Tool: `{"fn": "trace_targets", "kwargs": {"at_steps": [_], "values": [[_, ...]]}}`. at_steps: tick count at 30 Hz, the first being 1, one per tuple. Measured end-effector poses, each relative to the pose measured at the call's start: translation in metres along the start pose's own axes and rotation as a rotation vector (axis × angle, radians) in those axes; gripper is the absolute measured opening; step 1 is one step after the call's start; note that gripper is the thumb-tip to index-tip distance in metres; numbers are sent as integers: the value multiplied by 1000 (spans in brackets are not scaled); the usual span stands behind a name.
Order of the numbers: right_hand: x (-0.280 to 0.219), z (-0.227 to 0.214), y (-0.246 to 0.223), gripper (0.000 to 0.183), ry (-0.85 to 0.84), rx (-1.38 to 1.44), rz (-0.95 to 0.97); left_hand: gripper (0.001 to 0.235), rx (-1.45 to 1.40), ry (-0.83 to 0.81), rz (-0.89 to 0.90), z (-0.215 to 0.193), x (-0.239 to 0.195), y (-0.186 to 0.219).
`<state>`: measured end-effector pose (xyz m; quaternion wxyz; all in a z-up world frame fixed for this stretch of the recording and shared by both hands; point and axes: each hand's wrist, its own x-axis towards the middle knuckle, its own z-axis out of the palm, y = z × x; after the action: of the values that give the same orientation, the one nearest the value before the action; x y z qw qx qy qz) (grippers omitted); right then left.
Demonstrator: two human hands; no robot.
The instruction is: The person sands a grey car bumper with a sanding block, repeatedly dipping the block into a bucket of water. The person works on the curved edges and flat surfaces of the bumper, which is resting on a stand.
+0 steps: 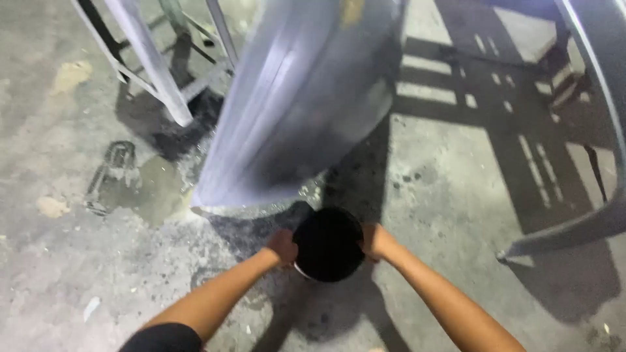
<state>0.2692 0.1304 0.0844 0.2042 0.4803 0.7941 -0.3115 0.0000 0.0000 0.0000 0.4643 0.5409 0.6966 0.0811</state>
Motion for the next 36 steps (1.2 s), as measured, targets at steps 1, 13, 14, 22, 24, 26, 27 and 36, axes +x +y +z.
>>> {"fn": "trace_targets", "kwargs": {"at_steps": [1, 13, 14, 22, 24, 26, 27, 36], "values": [[11, 2, -9, 34, 6, -9, -11, 41, -3, 15, -1, -34, -27, 32], [53, 67, -121, 19, -259, -423, -173, 46, 563, -87, 78, -106, -113, 95], [53, 72, -116, 19, -277, -430, -184, 42, 564, -25, 131, -106, -119, 96], [69, 82, -116, 20, -379, -602, -411, 38, 458, 255, 196, -135, -168, 179], [68, 89, -122, 20, -399, -639, -497, 34, 309, 341, 275, -121, -157, 191], [79, 92, -133, 21, -407, -670, -564, 35, 213, 350, 285, -128, -165, 228], [84, 93, -134, 21, -410, -685, -586, 36, 94, 347, 319, -131, -165, 249], [115, 163, -85, 26, -594, -876, -682, 29, 229, 735, 681, -205, -187, 338]]}}
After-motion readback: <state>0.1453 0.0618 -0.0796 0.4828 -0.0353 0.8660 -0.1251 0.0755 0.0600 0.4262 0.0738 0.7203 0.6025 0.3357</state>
